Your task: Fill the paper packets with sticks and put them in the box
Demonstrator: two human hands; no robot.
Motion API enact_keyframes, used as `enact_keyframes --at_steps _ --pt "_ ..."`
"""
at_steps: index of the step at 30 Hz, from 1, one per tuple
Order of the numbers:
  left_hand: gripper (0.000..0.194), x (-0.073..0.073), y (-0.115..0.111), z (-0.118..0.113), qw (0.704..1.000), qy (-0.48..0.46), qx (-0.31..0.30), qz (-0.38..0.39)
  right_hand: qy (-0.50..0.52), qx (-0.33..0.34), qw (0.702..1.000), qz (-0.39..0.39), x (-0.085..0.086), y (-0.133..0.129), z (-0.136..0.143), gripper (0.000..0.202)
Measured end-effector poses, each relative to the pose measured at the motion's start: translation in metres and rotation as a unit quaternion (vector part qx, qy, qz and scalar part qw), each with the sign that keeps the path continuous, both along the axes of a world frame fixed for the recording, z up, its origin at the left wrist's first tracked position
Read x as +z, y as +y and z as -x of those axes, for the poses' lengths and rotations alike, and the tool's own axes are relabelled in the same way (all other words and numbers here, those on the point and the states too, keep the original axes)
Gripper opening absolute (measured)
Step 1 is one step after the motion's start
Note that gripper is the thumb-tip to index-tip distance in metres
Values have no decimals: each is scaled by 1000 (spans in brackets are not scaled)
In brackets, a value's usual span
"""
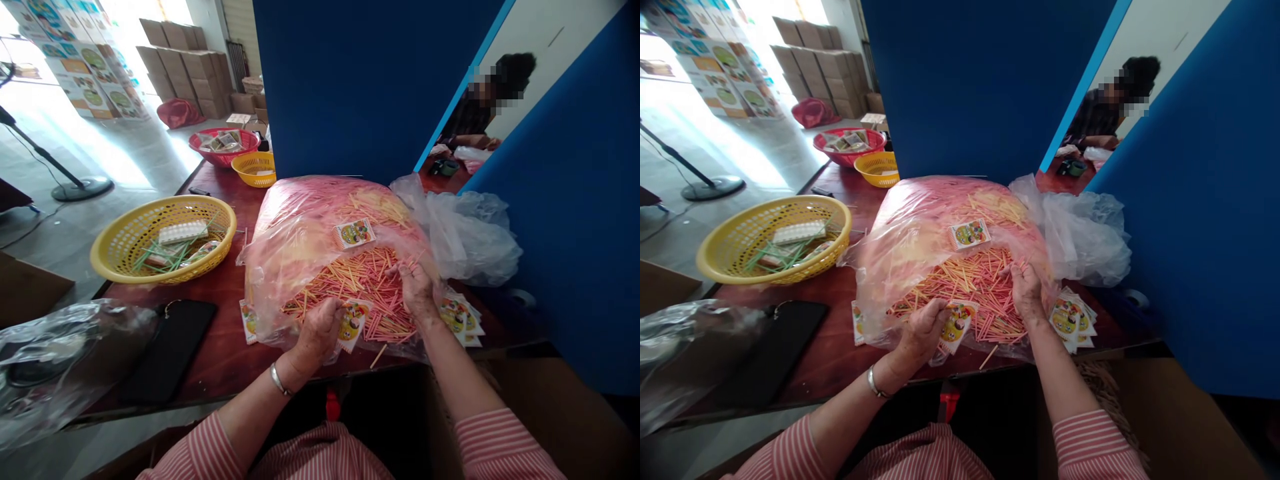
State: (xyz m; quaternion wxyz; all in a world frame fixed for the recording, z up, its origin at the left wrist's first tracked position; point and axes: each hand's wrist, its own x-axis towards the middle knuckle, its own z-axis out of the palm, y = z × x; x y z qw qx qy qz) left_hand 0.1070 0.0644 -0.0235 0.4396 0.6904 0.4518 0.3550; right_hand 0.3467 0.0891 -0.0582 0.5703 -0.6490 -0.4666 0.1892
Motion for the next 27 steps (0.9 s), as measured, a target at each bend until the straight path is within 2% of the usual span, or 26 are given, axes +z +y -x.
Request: enact_keyframes --at_steps 4,7,9,11,13,15,18,21,24,27 --pt "17 3 0 -6 992 -24 32 117 -30 14 999 23 -4 -4 5 29" --pt "17 2 1 -7 989 -52 7 137 -47 40 998 34 -7 -5 5 27" --pt "16 1 1 -7 992 -50 -6 112 -43 56 997 40 -7 -5 4 24" --pt "16 -2 1 -6 998 -19 -7 56 -33 56 997 42 -4 -6 5 22" --pt "16 -4 1 -5 1000 12 -8 -7 -9 57 998 31 5 -9 7 21" --pt "16 -6 1 -5 998 22 -19 -47 57 75 996 6 17 -14 14 17" --pt "18 -10 0 -6 997 14 -41 -61 173 114 978 -29 40 -23 30 14" --pt "14 -14 -3 -8 997 6 -50 -58 216 139 966 -28 59 -30 46 14" --pt "12 -18 -5 -8 995 12 -59 -75 235 160 958 -24 66 -35 58 12" --pt "14 -19 -6 -7 992 18 -65 -109 230 180 956 -8 66 -37 64 11"
